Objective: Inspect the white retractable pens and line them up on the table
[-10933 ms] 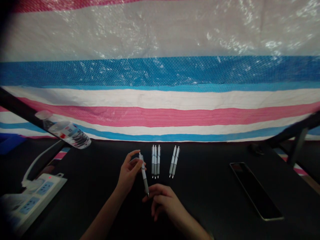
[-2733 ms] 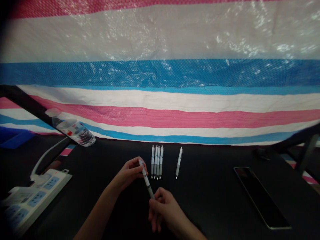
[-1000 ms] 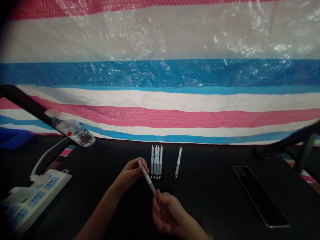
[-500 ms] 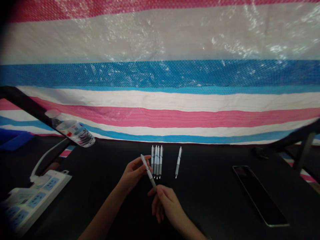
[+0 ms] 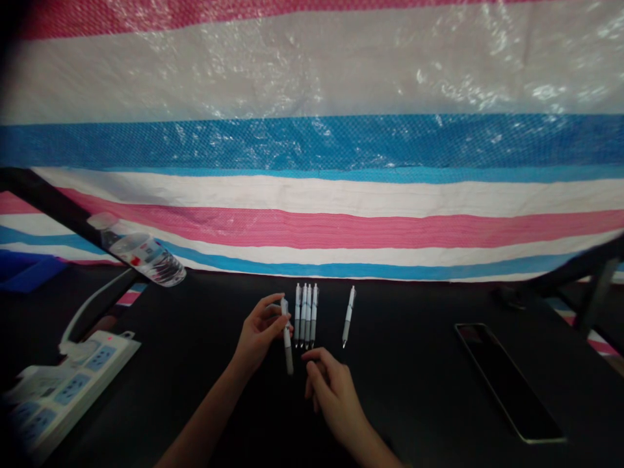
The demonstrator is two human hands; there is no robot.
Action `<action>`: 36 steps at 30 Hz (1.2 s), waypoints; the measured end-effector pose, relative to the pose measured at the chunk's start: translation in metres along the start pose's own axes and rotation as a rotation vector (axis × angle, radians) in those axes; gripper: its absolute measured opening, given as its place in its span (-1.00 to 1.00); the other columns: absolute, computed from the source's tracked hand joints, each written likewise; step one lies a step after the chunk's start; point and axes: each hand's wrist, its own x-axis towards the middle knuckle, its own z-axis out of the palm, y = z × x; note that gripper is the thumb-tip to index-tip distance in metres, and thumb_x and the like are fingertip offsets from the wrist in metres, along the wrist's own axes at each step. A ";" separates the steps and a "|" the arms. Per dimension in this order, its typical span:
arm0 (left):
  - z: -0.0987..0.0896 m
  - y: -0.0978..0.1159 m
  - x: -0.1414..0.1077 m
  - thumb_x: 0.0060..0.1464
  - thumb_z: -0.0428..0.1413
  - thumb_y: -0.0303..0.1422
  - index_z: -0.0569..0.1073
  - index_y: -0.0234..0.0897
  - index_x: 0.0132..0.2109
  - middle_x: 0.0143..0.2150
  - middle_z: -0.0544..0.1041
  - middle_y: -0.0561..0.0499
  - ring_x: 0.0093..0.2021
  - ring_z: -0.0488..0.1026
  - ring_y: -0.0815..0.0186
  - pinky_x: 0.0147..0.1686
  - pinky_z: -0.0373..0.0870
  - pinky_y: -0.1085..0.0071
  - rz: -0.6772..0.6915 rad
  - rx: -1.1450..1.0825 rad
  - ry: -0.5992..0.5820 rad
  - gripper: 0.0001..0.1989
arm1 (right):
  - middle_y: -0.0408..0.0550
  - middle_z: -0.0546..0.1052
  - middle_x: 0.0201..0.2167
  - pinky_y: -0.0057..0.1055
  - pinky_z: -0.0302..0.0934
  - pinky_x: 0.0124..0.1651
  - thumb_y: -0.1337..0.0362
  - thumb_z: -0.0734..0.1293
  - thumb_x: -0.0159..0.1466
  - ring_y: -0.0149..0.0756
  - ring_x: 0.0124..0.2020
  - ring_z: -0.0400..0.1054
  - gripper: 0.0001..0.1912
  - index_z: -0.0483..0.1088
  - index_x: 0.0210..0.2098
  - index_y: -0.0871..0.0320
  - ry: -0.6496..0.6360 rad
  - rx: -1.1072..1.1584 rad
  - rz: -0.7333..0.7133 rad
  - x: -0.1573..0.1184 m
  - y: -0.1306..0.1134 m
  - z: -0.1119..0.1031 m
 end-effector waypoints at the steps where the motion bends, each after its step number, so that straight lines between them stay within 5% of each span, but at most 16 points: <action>1: 0.000 0.000 0.000 -0.05 0.34 -0.34 0.37 -0.18 0.09 -0.34 0.50 0.11 -0.41 0.56 0.31 -0.41 0.54 0.40 -0.005 -0.003 0.008 -0.46 | -0.21 0.41 -0.63 -0.56 -0.08 -0.66 -0.13 0.15 0.35 -0.49 -0.73 0.19 -0.49 0.35 -0.09 0.21 -0.002 -0.003 -0.001 0.000 0.000 0.000; 20: -0.007 -0.004 0.002 -0.04 0.33 -0.33 0.39 -0.17 0.03 -0.33 0.50 0.10 -0.41 0.54 0.32 -0.41 0.53 0.40 0.025 0.018 0.027 -0.53 | -0.22 0.41 -0.62 -0.55 -0.04 -0.64 -0.09 0.16 0.36 -0.49 -0.71 0.19 -0.53 0.37 -0.10 0.20 -0.015 -0.015 -0.020 -0.001 0.001 0.000; 30: -0.014 -0.016 0.018 0.02 0.28 -0.28 0.38 -0.20 0.18 -0.32 0.47 0.09 -0.31 0.50 0.35 -0.27 0.48 0.45 0.235 0.389 0.184 -0.43 | -0.22 0.41 -0.62 -0.56 -0.02 -0.64 -0.07 0.18 0.35 -0.49 -0.71 0.19 -0.56 0.38 -0.12 0.19 -0.015 -0.012 -0.003 -0.001 -0.002 0.000; 36: -0.010 -0.013 0.015 0.07 0.22 -0.32 0.48 -0.24 0.09 -0.12 0.56 -0.08 -0.13 0.55 0.20 -0.11 0.52 0.27 0.190 0.436 0.057 -0.59 | -0.22 0.40 -0.61 -0.55 -0.01 -0.62 -0.07 0.18 0.35 -0.48 -0.69 0.19 -0.57 0.39 -0.14 0.18 -0.008 -0.023 -0.024 -0.001 -0.003 -0.001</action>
